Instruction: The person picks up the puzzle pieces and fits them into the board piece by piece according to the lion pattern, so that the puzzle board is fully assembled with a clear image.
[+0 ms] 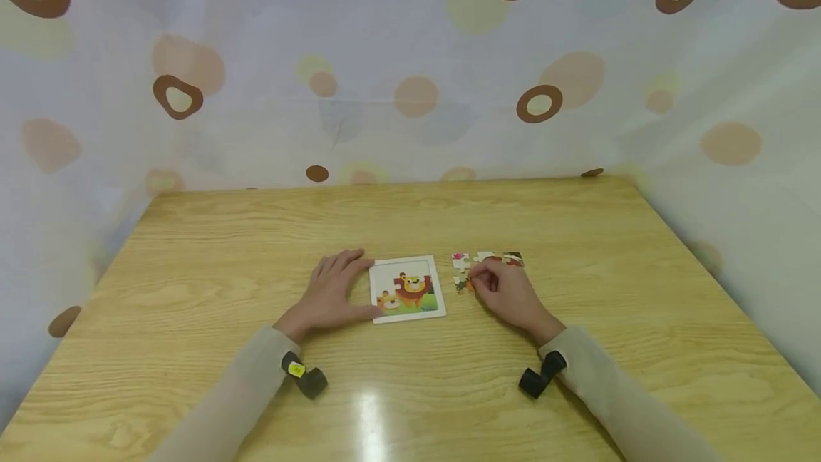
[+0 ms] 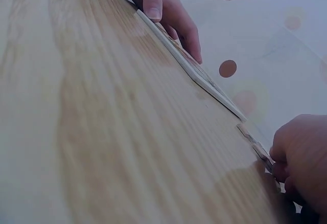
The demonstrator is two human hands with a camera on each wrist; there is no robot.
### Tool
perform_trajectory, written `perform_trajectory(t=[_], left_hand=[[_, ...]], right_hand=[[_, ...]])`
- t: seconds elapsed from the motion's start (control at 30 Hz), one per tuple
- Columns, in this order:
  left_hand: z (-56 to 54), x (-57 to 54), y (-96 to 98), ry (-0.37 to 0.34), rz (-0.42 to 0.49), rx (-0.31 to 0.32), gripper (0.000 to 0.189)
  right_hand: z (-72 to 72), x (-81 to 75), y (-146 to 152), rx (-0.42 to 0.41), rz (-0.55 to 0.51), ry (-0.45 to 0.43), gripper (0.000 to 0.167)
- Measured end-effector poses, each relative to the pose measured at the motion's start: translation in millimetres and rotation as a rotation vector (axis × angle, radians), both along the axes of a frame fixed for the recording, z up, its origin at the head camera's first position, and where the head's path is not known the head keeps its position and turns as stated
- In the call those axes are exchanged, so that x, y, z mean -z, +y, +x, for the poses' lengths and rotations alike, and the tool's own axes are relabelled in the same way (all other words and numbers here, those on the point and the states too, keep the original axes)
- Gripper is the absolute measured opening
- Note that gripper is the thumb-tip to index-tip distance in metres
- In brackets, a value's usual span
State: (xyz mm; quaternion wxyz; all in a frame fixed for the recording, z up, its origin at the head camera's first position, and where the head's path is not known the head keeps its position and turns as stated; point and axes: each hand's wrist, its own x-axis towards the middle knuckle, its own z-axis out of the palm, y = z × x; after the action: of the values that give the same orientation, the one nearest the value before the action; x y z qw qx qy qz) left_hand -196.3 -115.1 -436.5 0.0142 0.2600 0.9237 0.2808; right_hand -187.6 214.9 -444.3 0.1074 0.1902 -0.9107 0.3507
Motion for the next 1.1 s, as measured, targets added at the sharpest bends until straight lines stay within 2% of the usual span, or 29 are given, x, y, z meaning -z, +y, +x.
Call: perform_trajectory(t=[0.4,0.63,0.9,1.1], left_hand=[[-1.7,0.3,0.4,0.010,-0.013,0.004,0.082],[-0.8,0.1,-0.4,-0.003,-0.010,0.004,0.083],[-1.6,-2.1,-0.6,-0.014,-0.016,-0.001,0.083],[-1.0,-1.9,-0.3,-0.024,-0.011,0.006,0.083]], right_hand=[[2.3,2.5,-0.6,-0.001,0.026,0.058,0.008],[3.2,1.1,-1.8,-0.003,0.026,0.054,0.004],[8.3,-3.1,-6.2,0.037,0.043,0.074,0.010],[11.7,-5.1,-7.0,0.062,0.048,0.051,0.011]])
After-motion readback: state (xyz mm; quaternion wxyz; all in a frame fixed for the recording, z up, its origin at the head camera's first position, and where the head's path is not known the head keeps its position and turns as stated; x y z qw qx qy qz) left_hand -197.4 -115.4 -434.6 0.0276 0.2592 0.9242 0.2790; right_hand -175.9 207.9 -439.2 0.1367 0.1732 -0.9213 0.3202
